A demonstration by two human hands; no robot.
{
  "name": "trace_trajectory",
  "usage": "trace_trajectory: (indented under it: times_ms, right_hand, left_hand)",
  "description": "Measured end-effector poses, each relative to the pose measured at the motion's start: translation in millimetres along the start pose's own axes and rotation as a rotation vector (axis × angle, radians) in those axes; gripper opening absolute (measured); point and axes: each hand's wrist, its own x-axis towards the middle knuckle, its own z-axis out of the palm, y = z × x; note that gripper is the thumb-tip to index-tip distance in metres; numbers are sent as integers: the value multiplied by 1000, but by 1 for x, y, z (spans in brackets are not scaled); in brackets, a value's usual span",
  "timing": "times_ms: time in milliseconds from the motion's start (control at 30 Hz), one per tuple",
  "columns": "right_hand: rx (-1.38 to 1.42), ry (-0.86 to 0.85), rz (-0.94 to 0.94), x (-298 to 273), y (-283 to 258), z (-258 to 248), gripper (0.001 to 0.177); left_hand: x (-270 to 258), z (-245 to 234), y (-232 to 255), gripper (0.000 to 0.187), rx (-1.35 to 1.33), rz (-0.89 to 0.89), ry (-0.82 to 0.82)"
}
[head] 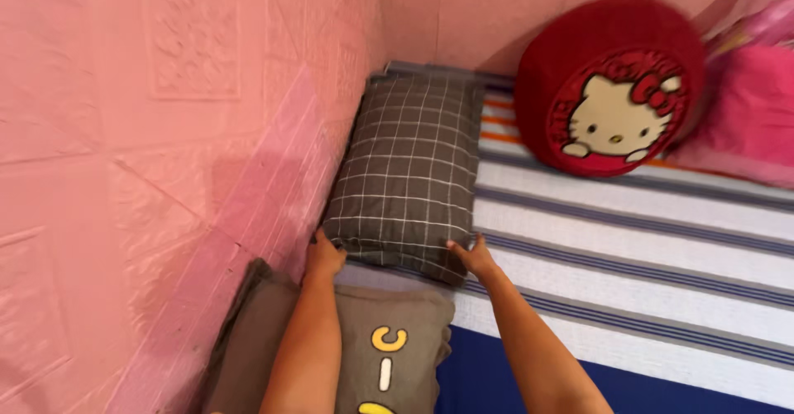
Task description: The person picks up several pillows from a chair and places them on a mattress on the floor. They arrange the pillows in a row at the head of the mattress, including a gray pillow with Japanese text, a checkered pillow, a floral pillow, a patterned pillow, and a pink Hello Kitty pillow.
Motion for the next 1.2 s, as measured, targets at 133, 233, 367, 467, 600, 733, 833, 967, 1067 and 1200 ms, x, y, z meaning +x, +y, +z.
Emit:
trace_trajectory:
  times_ms: [133, 233, 367, 467, 600, 733, 833, 967, 1067, 1200]
  right_hand:
    - [259, 65, 189, 15, -3, 24, 122]
    - [568, -108, 40, 22, -8, 39, 91]
    - [566, -52, -46, 4, 17, 38, 53]
    - [394, 31, -37, -2, 31, 32, 51]
    - [428, -33, -10, 0, 21, 37, 50]
    - [215, 17, -49, -21, 29, 38, 57]
    - [-100, 160, -138, -40, 30, 48, 81]
    - [-630, 408, -517, -90, 36, 46, 100]
    - [-957, 39, -294, -147, 51, 19, 100]
    - [-1016, -5, -181, -202, 75, -13, 90]
  left_hand:
    - [22, 15, -5, 112, -93, 15, -70]
    - [33, 35, -10, 117, -168, -56, -138]
    - [44, 44, -22, 120, -321, -117, -114]
    - [53, 47, -16, 124, -403, 59, -28]
    - [44, 39, -19, 98, -352, 202, 55]
    - [30, 28, -8, 83, -94, 193, 203]
    - [14, 9, 4, 67, 0, 128, 161]
    - [-4, -12, 17, 61, 74, 162, 167]
    - [-15, -25, 30, 57, 55, 261, 205]
    - [-38, -41, 61, 48, -73, 458, 277]
